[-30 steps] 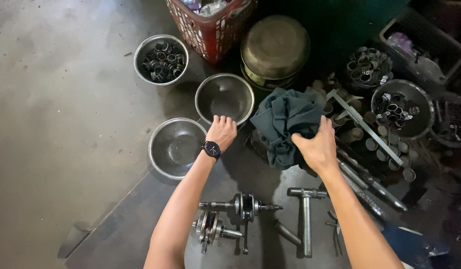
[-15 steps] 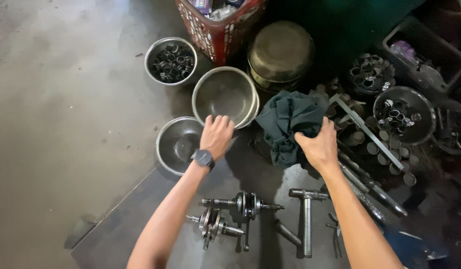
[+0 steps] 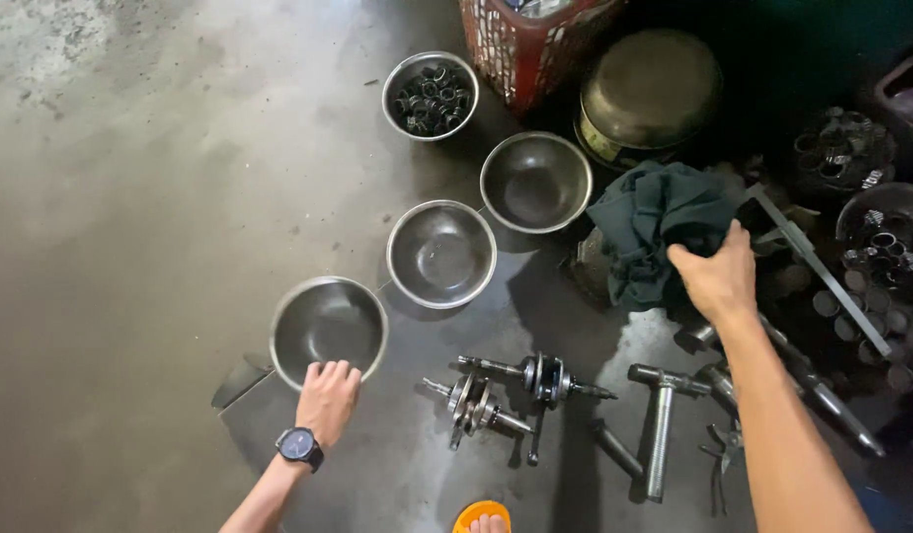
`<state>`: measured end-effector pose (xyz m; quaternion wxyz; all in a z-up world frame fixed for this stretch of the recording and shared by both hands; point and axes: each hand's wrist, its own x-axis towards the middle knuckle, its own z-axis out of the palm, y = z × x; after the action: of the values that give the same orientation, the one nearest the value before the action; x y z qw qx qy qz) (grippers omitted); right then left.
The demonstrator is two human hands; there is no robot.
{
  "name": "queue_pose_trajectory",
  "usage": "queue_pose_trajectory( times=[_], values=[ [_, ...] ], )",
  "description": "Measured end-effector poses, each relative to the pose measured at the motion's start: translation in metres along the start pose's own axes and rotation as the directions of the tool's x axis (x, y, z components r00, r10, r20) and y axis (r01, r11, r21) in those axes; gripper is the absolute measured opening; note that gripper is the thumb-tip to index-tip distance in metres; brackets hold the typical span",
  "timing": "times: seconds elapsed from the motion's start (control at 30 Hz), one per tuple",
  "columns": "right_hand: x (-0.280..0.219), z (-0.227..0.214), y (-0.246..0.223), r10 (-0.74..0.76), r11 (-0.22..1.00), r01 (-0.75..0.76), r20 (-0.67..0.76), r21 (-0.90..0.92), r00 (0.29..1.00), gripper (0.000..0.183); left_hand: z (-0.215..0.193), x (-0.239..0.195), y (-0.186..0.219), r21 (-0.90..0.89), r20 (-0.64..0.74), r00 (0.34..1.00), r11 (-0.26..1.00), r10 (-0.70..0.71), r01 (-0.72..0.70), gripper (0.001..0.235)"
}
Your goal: The person organizes, cleans, and inspects motorcycle engine components, specifically a crankshaft, using a dial gauge.
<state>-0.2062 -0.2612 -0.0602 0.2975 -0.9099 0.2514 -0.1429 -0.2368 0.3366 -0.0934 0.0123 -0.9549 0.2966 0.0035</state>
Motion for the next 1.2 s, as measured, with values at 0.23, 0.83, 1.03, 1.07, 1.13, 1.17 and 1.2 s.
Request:
queue_pose_trajectory(
  times=[0.23, 0.83, 1.03, 1.07, 1.13, 1.17, 1.2],
  values=[
    [-0.004, -0.008, -0.013, 0.069, 0.997, -0.07, 0.035, 0.028, 0.997, 0.087, 0.029, 0.007, 0.013, 0.056, 0.119, 0.993, 0.998, 0.025, -0.032, 0.014],
    [-0.008, -0.004, -0.024, 0.049, 0.999, -0.049, -0.02, 0.004, 0.999, 0.092, 0.045, 0.323, 0.165, 0.027, -0.389, 0.878, 0.956, 0.278, -0.291, 0.042],
    [-0.01, -0.013, -0.043, 0.086, 0.995, -0.086, -0.005, 0.051, 0.996, 0.083, 0.1, 0.36, 0.171, 0.138, -0.125, 0.947, 0.95, 0.297, -0.28, 0.026],
    [-0.009, -0.016, -0.045, 0.088, 0.995, -0.088, -0.003, 0.051, 0.996, 0.083, 0.095, 0.359, 0.17, 0.138, -0.122, 0.947, 0.95, 0.297, -0.28, 0.026],
    [-0.01, -0.019, -0.05, 0.097, 0.994, -0.098, 0.021, 0.055, 0.995, 0.078, 0.086, 0.357, 0.168, 0.153, -0.077, 0.935, 0.93, 0.347, -0.333, 0.022],
    [-0.01, -0.018, -0.047, 0.101, 0.993, -0.102, 0.024, 0.055, 0.995, 0.078, 0.084, 0.357, 0.168, 0.153, -0.072, 0.935, 0.93, 0.349, -0.335, 0.022],
    [-0.009, -0.016, -0.044, 0.085, 0.995, -0.086, 0.02, 0.056, 0.996, 0.078, 0.082, 0.357, 0.167, 0.171, -0.101, 0.927, 0.925, 0.36, -0.341, 0.019]
  ],
)
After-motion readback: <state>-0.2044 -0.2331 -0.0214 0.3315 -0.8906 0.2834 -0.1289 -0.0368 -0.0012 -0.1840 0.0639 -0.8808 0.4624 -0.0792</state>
